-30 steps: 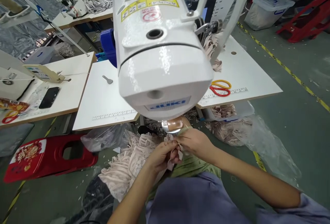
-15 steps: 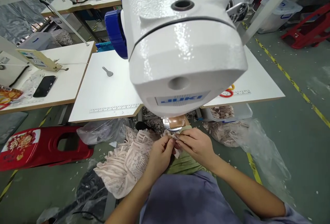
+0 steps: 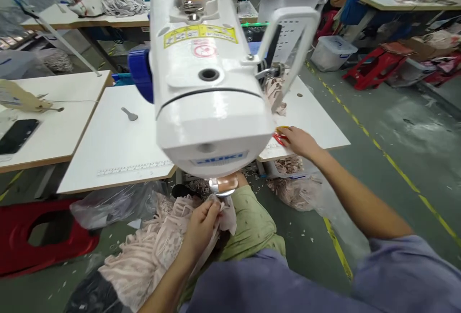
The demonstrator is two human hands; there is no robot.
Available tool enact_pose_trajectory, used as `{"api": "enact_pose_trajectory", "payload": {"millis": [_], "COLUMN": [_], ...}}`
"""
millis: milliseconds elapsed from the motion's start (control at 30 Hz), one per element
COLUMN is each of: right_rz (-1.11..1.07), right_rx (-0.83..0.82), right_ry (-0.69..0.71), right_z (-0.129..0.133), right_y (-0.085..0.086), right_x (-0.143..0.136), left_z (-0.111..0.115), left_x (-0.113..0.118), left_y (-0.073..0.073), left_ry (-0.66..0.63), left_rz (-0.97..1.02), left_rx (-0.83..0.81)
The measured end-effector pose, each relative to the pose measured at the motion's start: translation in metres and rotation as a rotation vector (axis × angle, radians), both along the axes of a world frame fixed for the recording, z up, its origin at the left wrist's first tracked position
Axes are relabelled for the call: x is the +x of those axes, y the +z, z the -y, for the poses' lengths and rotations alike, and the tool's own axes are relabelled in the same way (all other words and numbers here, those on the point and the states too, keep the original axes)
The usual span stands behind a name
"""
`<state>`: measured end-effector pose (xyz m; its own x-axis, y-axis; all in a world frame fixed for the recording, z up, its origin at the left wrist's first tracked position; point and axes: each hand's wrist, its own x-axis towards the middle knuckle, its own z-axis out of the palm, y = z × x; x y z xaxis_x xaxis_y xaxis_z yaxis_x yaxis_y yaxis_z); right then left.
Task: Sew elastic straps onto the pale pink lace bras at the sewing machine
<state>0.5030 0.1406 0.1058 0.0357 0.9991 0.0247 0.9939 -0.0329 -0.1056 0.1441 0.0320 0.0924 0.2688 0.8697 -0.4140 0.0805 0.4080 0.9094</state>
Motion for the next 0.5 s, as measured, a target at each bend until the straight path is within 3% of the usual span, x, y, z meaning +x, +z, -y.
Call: {"api": "enact_pose_trajectory", "payload": {"millis": [67, 133, 267, 400, 500], "right_rz": [0.013, 0.003, -0.210, -0.429, -0.461], "right_rx": [-0.068, -0.113, -0.145, -0.131, -0.065], "right_ry": [0.016, -0.004, -0.011, 0.255, 0.358], "right_z": [-0.003, 0.013, 0.090, 0.166, 0.185], "right_y": [0.006, 0.010, 0.017, 0.020, 0.019], "right_x": [0.004, -0.003, -0.033, -0.079, -0.112], "left_z": [0.000, -0.001, -0.002, -0.001, -0.001], "left_x": [0.004, 0.005, 0.002, 0.002, 0.003], "left_y": [0.002, 0.003, 0.009, 0.014, 0.012], "left_ry": [0.026, 0.048, 0.078, 0.069, 0.049], "left_rz": [0.120, 0.168, 0.230, 0.260, 0.222], "left_rx": [-0.103, -0.153, -0.208, -0.228, -0.198]}}
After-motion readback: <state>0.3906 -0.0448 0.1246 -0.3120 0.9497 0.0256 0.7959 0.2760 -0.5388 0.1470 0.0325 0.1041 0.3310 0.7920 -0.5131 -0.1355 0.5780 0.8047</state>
